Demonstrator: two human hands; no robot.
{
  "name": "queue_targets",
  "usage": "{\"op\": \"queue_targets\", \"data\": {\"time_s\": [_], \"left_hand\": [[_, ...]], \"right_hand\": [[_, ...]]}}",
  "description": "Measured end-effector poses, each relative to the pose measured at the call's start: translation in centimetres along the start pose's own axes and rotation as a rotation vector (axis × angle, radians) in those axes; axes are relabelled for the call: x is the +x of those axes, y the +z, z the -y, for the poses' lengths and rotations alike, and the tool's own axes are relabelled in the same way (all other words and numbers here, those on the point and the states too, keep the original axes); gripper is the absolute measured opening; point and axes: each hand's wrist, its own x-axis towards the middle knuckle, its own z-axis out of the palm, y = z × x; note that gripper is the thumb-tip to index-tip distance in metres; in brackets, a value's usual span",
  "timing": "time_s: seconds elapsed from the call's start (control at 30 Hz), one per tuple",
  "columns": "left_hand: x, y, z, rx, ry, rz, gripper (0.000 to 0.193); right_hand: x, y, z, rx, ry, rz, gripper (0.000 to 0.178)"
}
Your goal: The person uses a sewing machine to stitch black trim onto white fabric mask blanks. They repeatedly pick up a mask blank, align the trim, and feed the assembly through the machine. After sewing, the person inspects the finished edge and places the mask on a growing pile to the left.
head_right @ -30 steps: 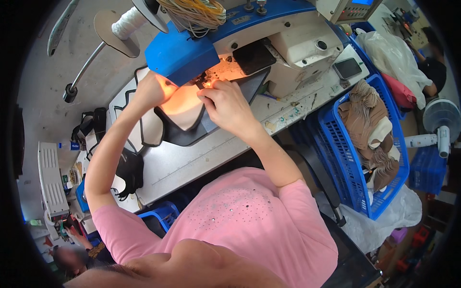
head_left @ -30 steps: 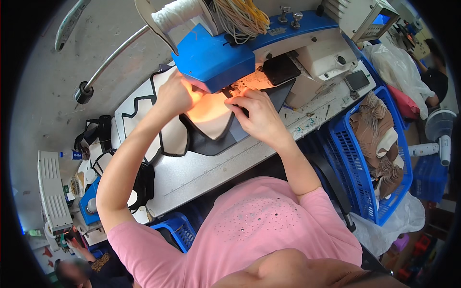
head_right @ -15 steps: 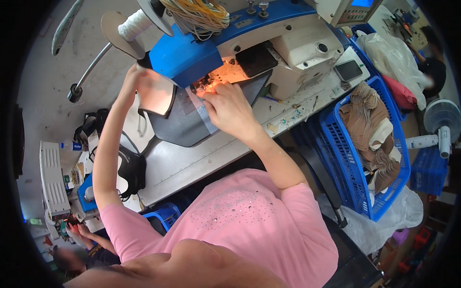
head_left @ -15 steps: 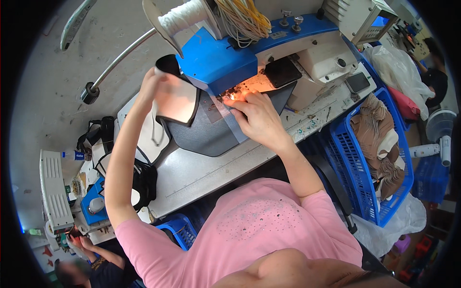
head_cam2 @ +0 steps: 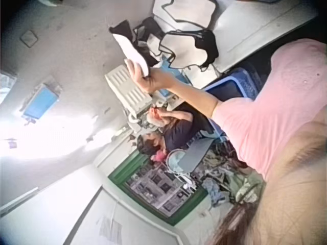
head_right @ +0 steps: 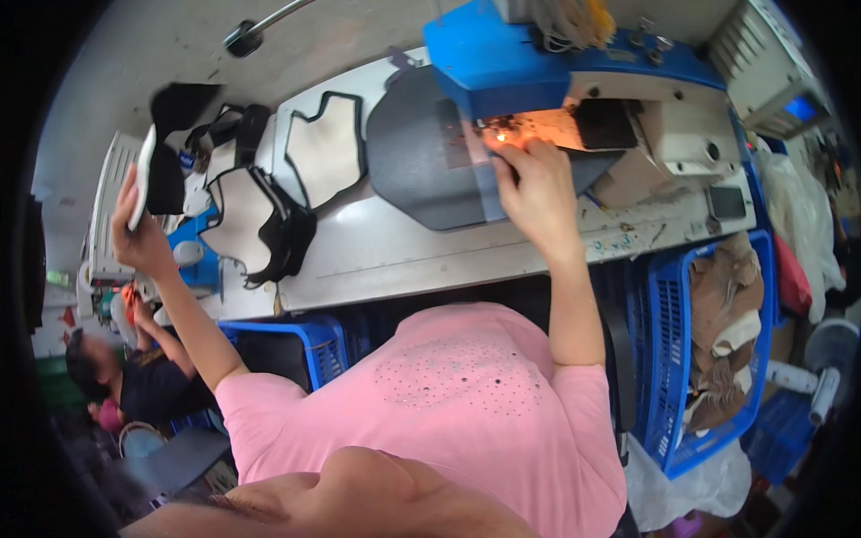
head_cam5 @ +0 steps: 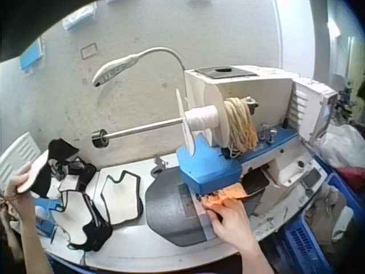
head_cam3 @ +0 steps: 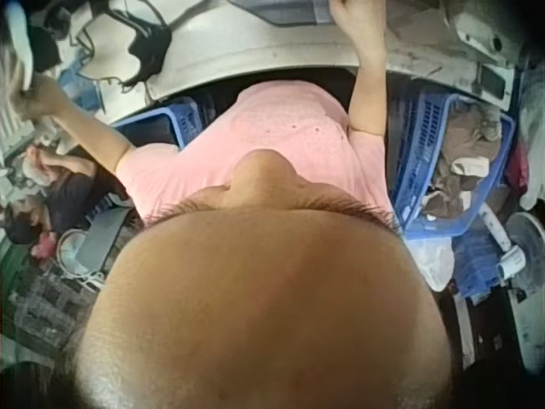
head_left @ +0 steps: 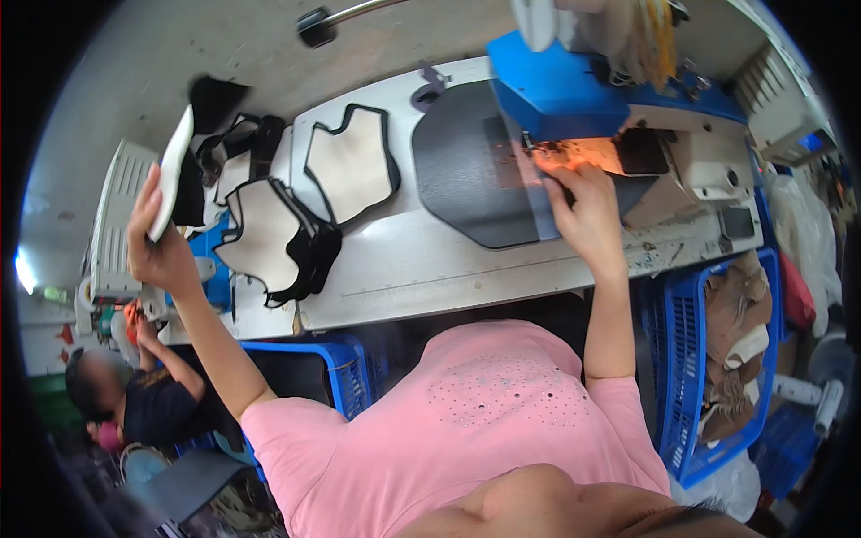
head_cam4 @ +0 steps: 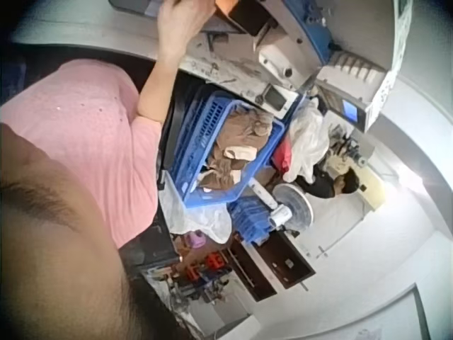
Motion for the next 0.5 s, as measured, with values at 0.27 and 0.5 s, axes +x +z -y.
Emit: {"op": "queue_targets", "data": {"time_s": [0.27,0.5], "left_hand": [[-18.8,-3.3,2.7,-0.182,-0.783,0.499,0.019],[-24.0,-3.9,6.4,-0.560,-0.975,0.500,0.016]], "right_hand": [[0.0,0.2,0.4,-0.020,-0.024,-0.026,0.019],[-1.1,-2.3,-0.5,0.314,0.065,-0.081,0.011]]}}
